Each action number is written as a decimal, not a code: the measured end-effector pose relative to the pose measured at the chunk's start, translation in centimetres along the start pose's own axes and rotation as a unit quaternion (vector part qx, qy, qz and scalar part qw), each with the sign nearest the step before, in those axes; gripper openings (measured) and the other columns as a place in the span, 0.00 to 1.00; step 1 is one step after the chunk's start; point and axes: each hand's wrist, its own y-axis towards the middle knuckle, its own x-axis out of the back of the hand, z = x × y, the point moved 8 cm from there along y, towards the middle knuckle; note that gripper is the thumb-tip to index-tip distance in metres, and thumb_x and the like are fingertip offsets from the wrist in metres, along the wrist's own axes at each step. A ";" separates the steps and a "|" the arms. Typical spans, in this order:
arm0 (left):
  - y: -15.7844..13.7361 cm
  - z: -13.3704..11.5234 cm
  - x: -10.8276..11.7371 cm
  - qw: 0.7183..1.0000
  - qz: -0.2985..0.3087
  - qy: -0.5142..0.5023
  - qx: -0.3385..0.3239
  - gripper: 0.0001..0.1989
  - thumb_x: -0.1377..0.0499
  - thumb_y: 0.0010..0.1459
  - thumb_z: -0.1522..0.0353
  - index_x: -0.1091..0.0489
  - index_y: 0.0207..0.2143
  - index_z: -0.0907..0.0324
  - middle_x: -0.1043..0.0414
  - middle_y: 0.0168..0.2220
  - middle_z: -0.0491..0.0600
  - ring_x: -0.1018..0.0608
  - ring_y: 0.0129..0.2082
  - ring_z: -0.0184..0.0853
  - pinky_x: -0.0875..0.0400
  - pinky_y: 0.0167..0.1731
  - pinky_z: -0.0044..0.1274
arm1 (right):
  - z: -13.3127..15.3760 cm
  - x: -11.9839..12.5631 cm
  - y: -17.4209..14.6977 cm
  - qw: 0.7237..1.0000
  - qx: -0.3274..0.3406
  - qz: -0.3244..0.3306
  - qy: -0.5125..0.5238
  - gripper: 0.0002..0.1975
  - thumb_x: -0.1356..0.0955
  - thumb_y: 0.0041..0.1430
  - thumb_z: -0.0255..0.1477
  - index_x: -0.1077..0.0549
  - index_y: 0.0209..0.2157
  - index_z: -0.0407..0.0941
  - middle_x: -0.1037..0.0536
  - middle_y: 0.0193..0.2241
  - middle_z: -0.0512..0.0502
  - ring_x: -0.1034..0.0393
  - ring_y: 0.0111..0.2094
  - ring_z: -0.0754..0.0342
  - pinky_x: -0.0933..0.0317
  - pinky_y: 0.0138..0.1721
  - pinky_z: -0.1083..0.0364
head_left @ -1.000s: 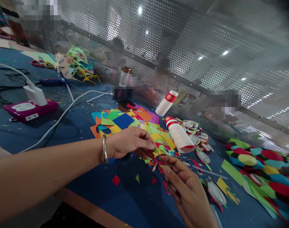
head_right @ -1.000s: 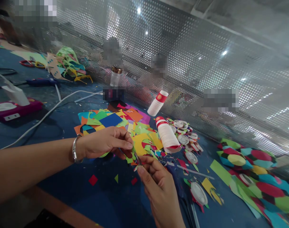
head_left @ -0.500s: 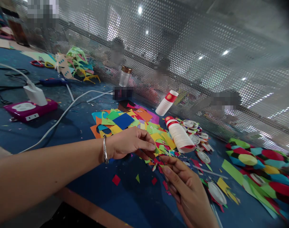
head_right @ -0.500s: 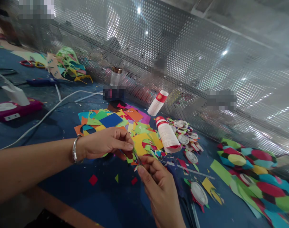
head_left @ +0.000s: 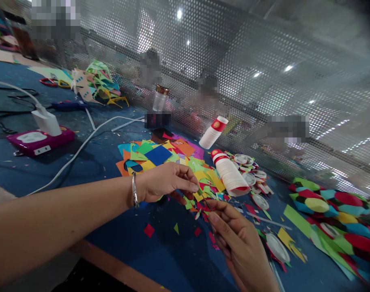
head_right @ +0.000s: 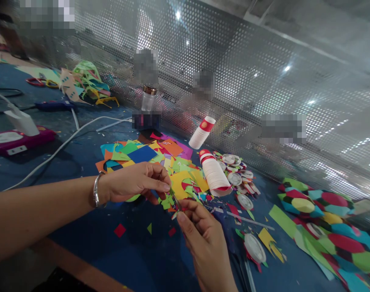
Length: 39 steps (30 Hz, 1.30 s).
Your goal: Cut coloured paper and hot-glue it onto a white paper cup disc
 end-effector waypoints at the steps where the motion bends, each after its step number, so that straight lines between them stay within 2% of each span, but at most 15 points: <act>1: 0.0 0.0 0.0 1.000 -0.001 -0.003 0.000 0.08 0.33 0.54 0.70 0.30 0.32 0.61 0.30 0.29 0.44 0.24 0.32 0.30 0.27 0.30 0.23 | 0.1 -0.1 0.0 1.000 0.002 0.000 0.000 0.21 0.22 0.52 0.40 0.22 0.44 0.44 0.28 0.27 0.52 0.49 0.22 0.64 0.57 0.20 0.63; 7: 0.0 -0.1 0.0 1.000 -0.007 -0.009 0.004 0.07 0.34 0.53 0.71 0.31 0.32 0.61 0.29 0.28 0.45 0.24 0.31 0.31 0.28 0.31 0.25 | 0.2 -0.2 0.0 1.000 0.010 0.004 -0.007 0.20 0.22 0.53 0.40 0.22 0.44 0.44 0.32 0.23 0.54 0.58 0.19 0.65 0.64 0.19 0.62; 15: 0.1 0.1 -0.1 1.000 -0.003 -0.023 0.011 0.08 0.33 0.53 0.71 0.30 0.31 0.61 0.29 0.28 0.44 0.23 0.31 0.31 0.28 0.31 0.25 | 0.3 -0.1 -0.2 1.000 0.010 -0.008 -0.012 0.21 0.22 0.52 0.41 0.21 0.43 0.45 0.29 0.26 0.53 0.52 0.20 0.66 0.58 0.18 0.64; 22: -0.3 0.1 -0.5 0.999 -0.008 -0.026 0.023 0.16 0.27 0.45 0.68 0.31 0.31 0.61 0.28 0.29 0.44 0.22 0.32 0.32 0.27 0.32 0.25 | 0.1 -0.1 0.1 1.000 0.011 -0.005 -0.008 0.22 0.21 0.50 0.40 0.21 0.43 0.43 0.27 0.26 0.51 0.49 0.19 0.66 0.56 0.17 0.64; 26: -0.3 0.1 -0.6 0.999 -0.008 -0.029 0.026 0.15 0.27 0.46 0.68 0.31 0.31 0.61 0.28 0.29 0.45 0.22 0.32 0.32 0.28 0.32 0.25 | -0.1 0.0 0.1 1.000 0.006 0.001 -0.014 0.22 0.22 0.51 0.40 0.22 0.44 0.44 0.27 0.26 0.51 0.53 0.18 0.67 0.61 0.17 0.63; 31: -0.3 0.1 -0.5 0.999 -0.009 -0.024 0.026 0.13 0.29 0.49 0.67 0.30 0.30 0.61 0.28 0.29 0.44 0.22 0.32 0.32 0.28 0.32 0.25 | -0.3 0.1 0.2 1.000 0.012 0.011 -0.014 0.22 0.22 0.52 0.40 0.22 0.45 0.44 0.23 0.30 0.48 0.45 0.20 0.64 0.55 0.18 0.62; 39: -0.2 0.2 -0.6 0.999 0.004 -0.025 0.019 0.13 0.29 0.50 0.67 0.31 0.31 0.61 0.28 0.30 0.44 0.21 0.32 0.33 0.28 0.32 0.26 | -0.2 0.1 0.2 1.000 0.010 0.015 -0.019 0.21 0.22 0.53 0.40 0.22 0.44 0.45 0.25 0.27 0.50 0.48 0.20 0.65 0.56 0.19 0.63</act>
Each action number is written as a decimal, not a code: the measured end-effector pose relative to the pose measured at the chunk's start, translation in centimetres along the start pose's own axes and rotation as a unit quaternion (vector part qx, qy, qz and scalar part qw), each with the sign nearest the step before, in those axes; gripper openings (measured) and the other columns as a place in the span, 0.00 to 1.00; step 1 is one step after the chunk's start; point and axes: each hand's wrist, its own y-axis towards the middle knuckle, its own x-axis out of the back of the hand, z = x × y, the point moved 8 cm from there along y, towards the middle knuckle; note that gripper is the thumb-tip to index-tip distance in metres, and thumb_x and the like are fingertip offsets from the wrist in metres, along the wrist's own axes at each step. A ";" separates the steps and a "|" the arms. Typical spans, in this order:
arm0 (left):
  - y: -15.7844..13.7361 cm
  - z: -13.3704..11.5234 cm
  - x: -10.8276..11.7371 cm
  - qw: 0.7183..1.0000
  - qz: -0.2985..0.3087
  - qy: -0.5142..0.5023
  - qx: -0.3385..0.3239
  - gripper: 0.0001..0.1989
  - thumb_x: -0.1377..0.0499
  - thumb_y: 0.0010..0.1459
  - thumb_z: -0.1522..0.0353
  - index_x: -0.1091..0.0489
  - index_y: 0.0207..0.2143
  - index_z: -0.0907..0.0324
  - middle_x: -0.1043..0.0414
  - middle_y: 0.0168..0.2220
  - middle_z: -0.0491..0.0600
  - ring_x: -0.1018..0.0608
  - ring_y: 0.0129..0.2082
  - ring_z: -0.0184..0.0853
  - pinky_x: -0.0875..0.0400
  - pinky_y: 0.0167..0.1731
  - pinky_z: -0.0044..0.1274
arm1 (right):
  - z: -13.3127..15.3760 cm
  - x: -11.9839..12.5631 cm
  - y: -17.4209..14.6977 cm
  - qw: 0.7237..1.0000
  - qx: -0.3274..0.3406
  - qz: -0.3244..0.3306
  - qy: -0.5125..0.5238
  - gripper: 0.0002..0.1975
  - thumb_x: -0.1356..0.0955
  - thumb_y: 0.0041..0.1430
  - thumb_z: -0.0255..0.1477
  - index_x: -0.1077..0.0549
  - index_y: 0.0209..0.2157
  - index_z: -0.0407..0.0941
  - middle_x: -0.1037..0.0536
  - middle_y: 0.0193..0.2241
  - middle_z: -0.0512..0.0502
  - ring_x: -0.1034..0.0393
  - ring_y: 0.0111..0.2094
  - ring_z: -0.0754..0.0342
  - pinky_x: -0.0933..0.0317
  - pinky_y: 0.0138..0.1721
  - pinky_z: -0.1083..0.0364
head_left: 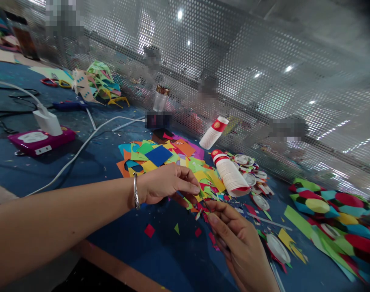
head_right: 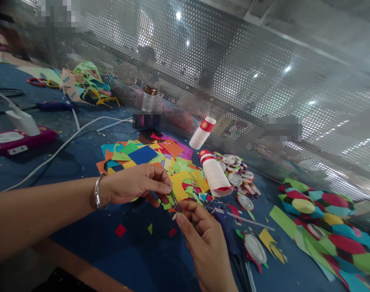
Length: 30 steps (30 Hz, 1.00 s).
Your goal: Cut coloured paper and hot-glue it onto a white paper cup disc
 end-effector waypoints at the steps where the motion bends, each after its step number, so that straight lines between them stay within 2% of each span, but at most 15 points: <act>1: 0.0 0.0 0.0 1.000 0.002 -0.001 0.001 0.13 0.30 0.50 0.67 0.31 0.31 0.61 0.28 0.30 0.44 0.21 0.32 0.33 0.28 0.32 0.26 | 0.1 0.0 0.0 1.000 0.001 -0.004 0.001 0.21 0.22 0.53 0.40 0.22 0.44 0.44 0.26 0.27 0.51 0.49 0.19 0.65 0.58 0.18 0.62; 6: 0.1 -0.5 0.6 1.000 -0.005 0.023 -0.012 0.09 0.33 0.53 0.69 0.31 0.32 0.60 0.29 0.29 0.44 0.22 0.31 0.31 0.29 0.31 0.24 | 0.1 0.0 0.0 1.000 -0.006 -0.006 0.009 0.22 0.22 0.52 0.40 0.22 0.45 0.44 0.24 0.29 0.49 0.43 0.22 0.63 0.52 0.20 0.63; 8: 0.1 -1.2 1.4 0.997 -0.013 0.065 -0.034 0.08 0.33 0.54 0.68 0.30 0.32 0.60 0.28 0.28 0.44 0.23 0.30 0.31 0.29 0.30 0.23 | 0.0 0.1 0.1 1.000 -0.008 -0.006 0.013 0.22 0.22 0.52 0.40 0.22 0.45 0.44 0.26 0.27 0.51 0.46 0.20 0.64 0.53 0.19 0.63; 11: 0.3 -1.9 2.4 0.983 0.001 0.172 -0.056 0.08 0.34 0.53 0.66 0.28 0.32 0.59 0.27 0.27 0.44 0.23 0.27 0.31 0.30 0.28 0.23 | 0.2 0.6 0.2 1.000 0.006 -0.017 0.018 0.21 0.22 0.52 0.40 0.21 0.45 0.45 0.36 0.20 0.57 0.53 0.18 0.65 0.56 0.16 0.64; 13: 0.4 -1.6 2.4 0.963 0.043 0.260 -0.054 0.07 0.34 0.52 0.65 0.25 0.32 0.58 0.24 0.27 0.46 0.23 0.27 0.32 0.30 0.29 0.24 | 0.3 0.8 0.2 0.999 0.016 -0.022 0.019 0.22 0.21 0.51 0.39 0.21 0.45 0.45 0.38 0.20 0.57 0.52 0.18 0.64 0.55 0.15 0.64; 16: 0.3 -0.9 1.8 0.896 0.094 0.426 -0.078 0.05 0.36 0.52 0.67 0.21 0.33 0.55 0.20 0.29 0.47 0.22 0.28 0.33 0.31 0.29 0.23 | 0.4 0.9 0.2 0.999 0.021 -0.029 0.021 0.22 0.21 0.51 0.39 0.21 0.45 0.44 0.37 0.21 0.56 0.51 0.19 0.64 0.55 0.15 0.64; 18: 0.1 -0.8 1.4 0.846 0.086 0.516 -0.103 0.04 0.36 0.51 0.69 0.20 0.30 0.54 0.20 0.27 0.47 0.23 0.27 0.33 0.35 0.27 0.23 | 0.4 0.8 0.2 0.999 0.022 -0.028 0.025 0.22 0.21 0.52 0.39 0.21 0.46 0.44 0.38 0.21 0.56 0.52 0.19 0.64 0.56 0.15 0.64; 19: 0.0 -0.9 1.3 0.830 0.072 0.542 -0.112 0.04 0.36 0.51 0.69 0.19 0.28 0.54 0.21 0.25 0.47 0.24 0.26 0.34 0.37 0.26 0.23 | 0.4 0.8 0.2 0.999 0.023 -0.026 0.028 0.22 0.22 0.52 0.39 0.21 0.46 0.45 0.38 0.21 0.57 0.52 0.19 0.64 0.56 0.15 0.64; 22: -0.2 -1.5 1.0 0.810 0.033 0.569 -0.136 0.05 0.36 0.52 0.68 0.19 0.26 0.54 0.22 0.24 0.50 0.25 0.29 0.38 0.37 0.30 0.26 | 0.5 0.7 0.1 0.999 0.029 -0.033 0.032 0.20 0.22 0.53 0.38 0.21 0.46 0.45 0.38 0.21 0.57 0.53 0.19 0.65 0.57 0.16 0.65; 26: 0.3 -2.0 0.0 0.789 0.001 0.588 -0.177 0.06 0.39 0.55 0.70 0.20 0.31 0.55 0.21 0.32 0.52 0.24 0.34 0.39 0.35 0.38 0.28 | 0.5 0.7 0.1 0.999 0.030 -0.029 0.026 0.20 0.22 0.54 0.38 0.21 0.46 0.45 0.38 0.21 0.57 0.55 0.19 0.65 0.57 0.16 0.65; 30: 1.4 -1.1 -1.0 0.767 -0.015 0.612 -0.193 0.06 0.36 0.53 0.69 0.21 0.34 0.56 0.25 0.36 0.55 0.26 0.42 0.45 0.35 0.43 0.31 | 0.3 0.8 0.2 0.999 0.038 -0.013 0.022 0.20 0.23 0.56 0.38 0.22 0.48 0.46 0.38 0.23 0.57 0.55 0.19 0.64 0.57 0.16 0.64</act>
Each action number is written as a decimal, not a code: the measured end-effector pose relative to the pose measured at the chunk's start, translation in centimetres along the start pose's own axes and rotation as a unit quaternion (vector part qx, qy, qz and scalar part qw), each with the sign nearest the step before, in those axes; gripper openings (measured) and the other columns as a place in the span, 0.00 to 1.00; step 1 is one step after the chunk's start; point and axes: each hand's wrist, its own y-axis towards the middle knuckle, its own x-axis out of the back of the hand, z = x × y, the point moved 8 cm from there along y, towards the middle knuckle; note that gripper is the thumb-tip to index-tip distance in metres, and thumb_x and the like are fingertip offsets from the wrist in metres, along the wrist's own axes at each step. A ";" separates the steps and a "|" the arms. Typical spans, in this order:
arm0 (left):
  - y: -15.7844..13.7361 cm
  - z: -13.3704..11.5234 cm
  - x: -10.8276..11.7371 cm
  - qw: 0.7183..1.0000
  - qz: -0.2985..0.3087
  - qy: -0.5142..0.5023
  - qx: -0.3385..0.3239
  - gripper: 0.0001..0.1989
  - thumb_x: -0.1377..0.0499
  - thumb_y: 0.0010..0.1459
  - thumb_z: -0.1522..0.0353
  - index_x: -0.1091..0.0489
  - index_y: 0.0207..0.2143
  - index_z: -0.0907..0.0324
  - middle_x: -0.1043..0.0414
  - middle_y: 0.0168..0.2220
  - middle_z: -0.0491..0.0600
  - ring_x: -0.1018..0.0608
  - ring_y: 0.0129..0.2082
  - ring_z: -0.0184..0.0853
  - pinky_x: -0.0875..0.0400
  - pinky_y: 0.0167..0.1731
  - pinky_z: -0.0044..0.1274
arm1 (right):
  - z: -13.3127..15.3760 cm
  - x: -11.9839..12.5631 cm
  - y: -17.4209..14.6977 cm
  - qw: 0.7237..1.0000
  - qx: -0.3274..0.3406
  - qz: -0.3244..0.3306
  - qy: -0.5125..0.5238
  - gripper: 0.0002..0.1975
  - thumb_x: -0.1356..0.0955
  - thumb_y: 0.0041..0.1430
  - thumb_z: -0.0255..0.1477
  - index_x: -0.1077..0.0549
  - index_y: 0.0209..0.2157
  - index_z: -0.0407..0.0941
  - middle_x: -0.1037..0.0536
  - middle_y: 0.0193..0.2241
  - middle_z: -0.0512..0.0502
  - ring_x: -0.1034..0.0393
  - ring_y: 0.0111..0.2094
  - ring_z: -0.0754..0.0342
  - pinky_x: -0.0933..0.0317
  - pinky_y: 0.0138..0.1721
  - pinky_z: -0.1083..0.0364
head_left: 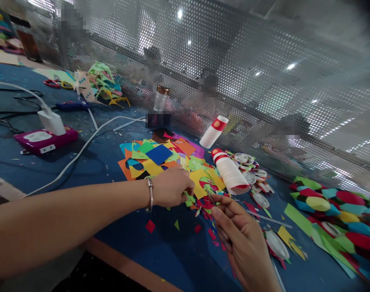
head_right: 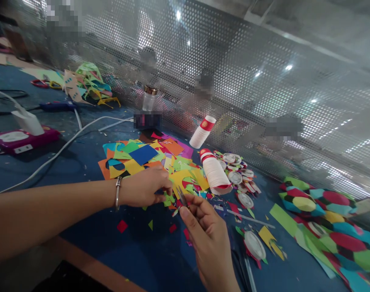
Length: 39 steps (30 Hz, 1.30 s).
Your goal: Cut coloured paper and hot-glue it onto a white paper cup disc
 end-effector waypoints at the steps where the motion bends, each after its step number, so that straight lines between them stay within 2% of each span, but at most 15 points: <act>1: 0.2 0.0 -0.4 1.000 0.003 0.007 0.000 0.06 0.35 0.52 0.68 0.21 0.35 0.56 0.25 0.36 0.55 0.27 0.42 0.45 0.36 0.44 0.32 | 0.0 0.1 0.0 1.000 0.000 0.002 0.001 0.19 0.23 0.56 0.38 0.22 0.48 0.46 0.39 0.22 0.57 0.56 0.19 0.65 0.58 0.16 0.64; 5: 0.4 0.2 -1.3 0.999 0.029 0.022 0.007 0.08 0.36 0.52 0.70 0.23 0.37 0.59 0.27 0.37 0.55 0.28 0.42 0.44 0.37 0.48 0.36 | -0.1 0.2 -0.1 1.000 0.004 0.003 -0.001 0.19 0.23 0.56 0.38 0.22 0.48 0.47 0.38 0.23 0.57 0.55 0.19 0.66 0.58 0.16 0.65; 10: 0.4 0.2 -1.1 0.999 0.053 -0.003 0.012 0.07 0.36 0.50 0.73 0.25 0.34 0.60 0.24 0.38 0.52 0.27 0.42 0.41 0.36 0.48 0.32 | 0.0 0.2 -0.1 1.000 0.007 0.007 -0.018 0.20 0.24 0.57 0.38 0.23 0.49 0.47 0.37 0.23 0.57 0.56 0.19 0.65 0.59 0.15 0.64; 15: 0.6 1.0 -0.2 0.994 0.045 -0.086 0.047 0.04 0.38 0.50 0.74 0.26 0.31 0.61 0.22 0.33 0.51 0.24 0.34 0.37 0.34 0.34 0.26 | 0.0 0.5 0.1 1.000 0.012 0.002 -0.027 0.21 0.24 0.57 0.39 0.23 0.50 0.46 0.28 0.28 0.52 0.48 0.20 0.64 0.56 0.16 0.62; 18: 0.6 1.9 0.5 0.985 0.029 -0.157 0.072 0.04 0.37 0.51 0.71 0.27 0.31 0.62 0.23 0.31 0.51 0.23 0.31 0.36 0.33 0.31 0.25 | -0.1 0.5 0.2 0.999 0.020 0.006 -0.033 0.21 0.24 0.58 0.39 0.23 0.50 0.47 0.25 0.31 0.51 0.48 0.19 0.65 0.57 0.15 0.62; 22: 0.3 2.5 0.7 0.956 0.025 -0.277 0.093 0.10 0.40 0.56 0.71 0.29 0.42 0.63 0.23 0.32 0.49 0.20 0.32 0.32 0.28 0.34 0.24 | -0.1 0.5 0.3 0.999 0.027 0.009 -0.039 0.20 0.25 0.58 0.39 0.23 0.50 0.47 0.24 0.32 0.51 0.48 0.18 0.66 0.55 0.15 0.62; 25: -0.1 2.7 0.3 0.897 0.025 -0.426 0.117 0.10 0.38 0.56 0.73 0.28 0.42 0.63 0.23 0.31 0.47 0.20 0.31 0.30 0.27 0.37 0.24 | -0.2 0.3 0.3 0.999 0.028 0.014 -0.043 0.20 0.25 0.58 0.39 0.23 0.50 0.47 0.22 0.34 0.49 0.36 0.24 0.63 0.45 0.19 0.63; 27: -0.3 2.7 0.1 0.855 0.022 -0.501 0.135 0.07 0.37 0.55 0.74 0.27 0.38 0.63 0.23 0.30 0.47 0.20 0.31 0.29 0.27 0.37 0.24 | -0.2 0.3 0.3 0.998 0.030 0.015 -0.047 0.20 0.25 0.58 0.40 0.24 0.50 0.47 0.21 0.35 0.48 0.29 0.32 0.58 0.37 0.27 0.61; 28: -0.3 2.6 0.0 0.844 0.019 -0.516 0.142 0.06 0.37 0.54 0.75 0.26 0.37 0.63 0.23 0.30 0.47 0.20 0.31 0.30 0.27 0.37 0.24 | -0.2 0.3 0.3 0.998 0.030 0.017 -0.048 0.20 0.25 0.58 0.39 0.24 0.50 0.47 0.21 0.36 0.48 0.27 0.35 0.55 0.34 0.31 0.60; 31: -0.5 2.4 -0.1 0.830 0.017 -0.537 0.153 0.05 0.37 0.54 0.76 0.26 0.35 0.63 0.23 0.30 0.47 0.19 0.33 0.31 0.26 0.40 0.26 | -0.3 0.2 0.4 0.998 0.028 0.026 -0.056 0.20 0.25 0.59 0.39 0.25 0.51 0.48 0.20 0.37 0.47 0.26 0.40 0.53 0.32 0.40 0.57; 35: -0.6 2.2 -0.1 0.816 0.016 -0.557 0.155 0.04 0.35 0.53 0.76 0.25 0.34 0.63 0.23 0.30 0.47 0.19 0.34 0.32 0.26 0.43 0.28 | -0.5 0.3 0.4 0.997 0.020 0.036 -0.066 0.22 0.26 0.59 0.40 0.26 0.52 0.48 0.20 0.38 0.46 0.25 0.40 0.51 0.32 0.41 0.55; 39: -0.7 2.2 0.1 0.819 0.005 -0.553 0.155 0.04 0.35 0.53 0.76 0.25 0.33 0.63 0.24 0.30 0.46 0.19 0.32 0.31 0.26 0.40 0.27 | -0.5 0.1 0.3 0.996 0.022 0.041 -0.076 0.22 0.26 0.59 0.40 0.26 0.52 0.46 0.19 0.39 0.45 0.25 0.41 0.50 0.32 0.42 0.54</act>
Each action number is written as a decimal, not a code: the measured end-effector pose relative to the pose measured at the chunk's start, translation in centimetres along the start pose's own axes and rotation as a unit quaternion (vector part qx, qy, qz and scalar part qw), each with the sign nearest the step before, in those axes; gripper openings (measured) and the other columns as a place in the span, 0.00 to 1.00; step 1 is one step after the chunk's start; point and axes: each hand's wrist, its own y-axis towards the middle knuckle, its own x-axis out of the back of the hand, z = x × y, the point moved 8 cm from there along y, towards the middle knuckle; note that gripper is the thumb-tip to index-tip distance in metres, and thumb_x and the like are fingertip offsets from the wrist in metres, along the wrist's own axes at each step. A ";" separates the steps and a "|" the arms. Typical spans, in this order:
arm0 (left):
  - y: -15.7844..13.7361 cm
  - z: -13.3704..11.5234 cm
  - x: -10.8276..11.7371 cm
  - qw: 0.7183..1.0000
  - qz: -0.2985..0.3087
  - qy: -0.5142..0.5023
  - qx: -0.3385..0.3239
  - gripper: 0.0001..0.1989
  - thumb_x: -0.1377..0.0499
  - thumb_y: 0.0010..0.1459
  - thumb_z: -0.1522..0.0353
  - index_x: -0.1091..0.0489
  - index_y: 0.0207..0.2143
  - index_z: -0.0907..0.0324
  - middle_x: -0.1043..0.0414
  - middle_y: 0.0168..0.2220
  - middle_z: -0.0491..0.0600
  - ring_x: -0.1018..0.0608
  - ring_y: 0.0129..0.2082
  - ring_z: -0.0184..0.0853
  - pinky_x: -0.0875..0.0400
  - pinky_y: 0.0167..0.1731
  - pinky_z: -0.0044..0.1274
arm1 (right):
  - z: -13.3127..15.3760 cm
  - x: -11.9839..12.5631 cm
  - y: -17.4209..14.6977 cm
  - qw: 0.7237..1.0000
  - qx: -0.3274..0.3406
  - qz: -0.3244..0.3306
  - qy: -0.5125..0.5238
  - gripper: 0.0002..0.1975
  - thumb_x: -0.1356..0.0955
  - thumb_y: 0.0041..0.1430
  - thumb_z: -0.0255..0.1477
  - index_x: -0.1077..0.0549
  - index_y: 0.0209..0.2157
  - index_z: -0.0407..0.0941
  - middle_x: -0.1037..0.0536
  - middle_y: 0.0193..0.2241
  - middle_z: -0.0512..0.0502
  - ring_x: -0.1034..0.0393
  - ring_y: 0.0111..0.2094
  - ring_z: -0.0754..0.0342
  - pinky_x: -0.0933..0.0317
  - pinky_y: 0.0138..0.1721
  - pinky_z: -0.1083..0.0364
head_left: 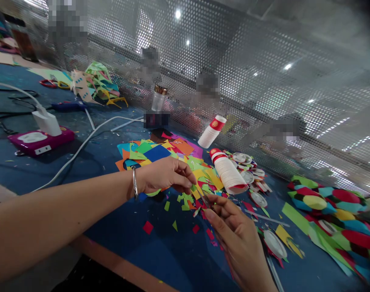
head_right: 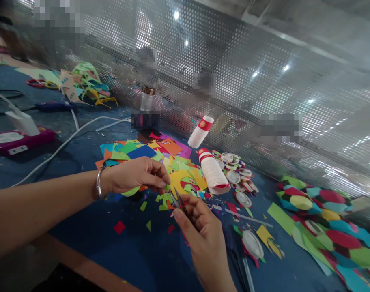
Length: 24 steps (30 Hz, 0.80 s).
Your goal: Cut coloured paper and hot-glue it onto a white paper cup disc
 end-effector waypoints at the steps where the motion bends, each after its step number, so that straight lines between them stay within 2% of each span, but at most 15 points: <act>1: -0.1 -0.1 0.0 1.000 -0.001 0.005 -0.005 0.04 0.35 0.53 0.75 0.25 0.33 0.63 0.24 0.29 0.46 0.19 0.31 0.30 0.27 0.39 0.26 | 0.1 -0.1 0.0 1.000 0.002 0.002 -0.002 0.22 0.26 0.59 0.40 0.26 0.52 0.46 0.18 0.39 0.44 0.25 0.42 0.49 0.32 0.42 0.54; 9: -0.3 -0.6 -0.1 0.999 -0.004 0.030 -0.033 0.06 0.34 0.52 0.74 0.27 0.33 0.63 0.26 0.29 0.45 0.22 0.30 0.29 0.28 0.36 0.24 | -0.1 -0.4 0.2 1.000 -0.004 0.013 0.008 0.21 0.26 0.59 0.41 0.25 0.51 0.46 0.17 0.41 0.42 0.23 0.43 0.47 0.30 0.40 0.54; 15: -0.3 -1.0 -0.2 0.996 0.012 0.064 -0.068 0.07 0.33 0.52 0.72 0.27 0.34 0.62 0.25 0.27 0.45 0.23 0.29 0.29 0.28 0.36 0.25 | 0.0 -0.5 0.0 1.000 -0.008 0.020 0.009 0.20 0.26 0.60 0.40 0.25 0.50 0.46 0.17 0.43 0.41 0.24 0.45 0.48 0.30 0.42 0.54; 19: -0.5 -1.3 -0.5 0.991 0.019 0.105 -0.085 0.06 0.34 0.53 0.72 0.27 0.34 0.61 0.26 0.28 0.45 0.24 0.29 0.28 0.31 0.35 0.23 | 0.0 -0.5 0.1 1.000 -0.007 0.014 0.001 0.21 0.26 0.59 0.41 0.24 0.50 0.46 0.18 0.41 0.41 0.25 0.44 0.47 0.31 0.35 0.56; 24: -0.8 -1.7 -0.6 0.987 0.017 0.134 -0.093 0.06 0.33 0.52 0.72 0.27 0.33 0.62 0.27 0.29 0.44 0.27 0.29 0.28 0.32 0.35 0.23 | -0.3 -0.6 0.1 1.000 -0.011 0.020 -0.001 0.20 0.26 0.60 0.42 0.24 0.49 0.46 0.19 0.34 0.44 0.26 0.35 0.52 0.35 0.27 0.59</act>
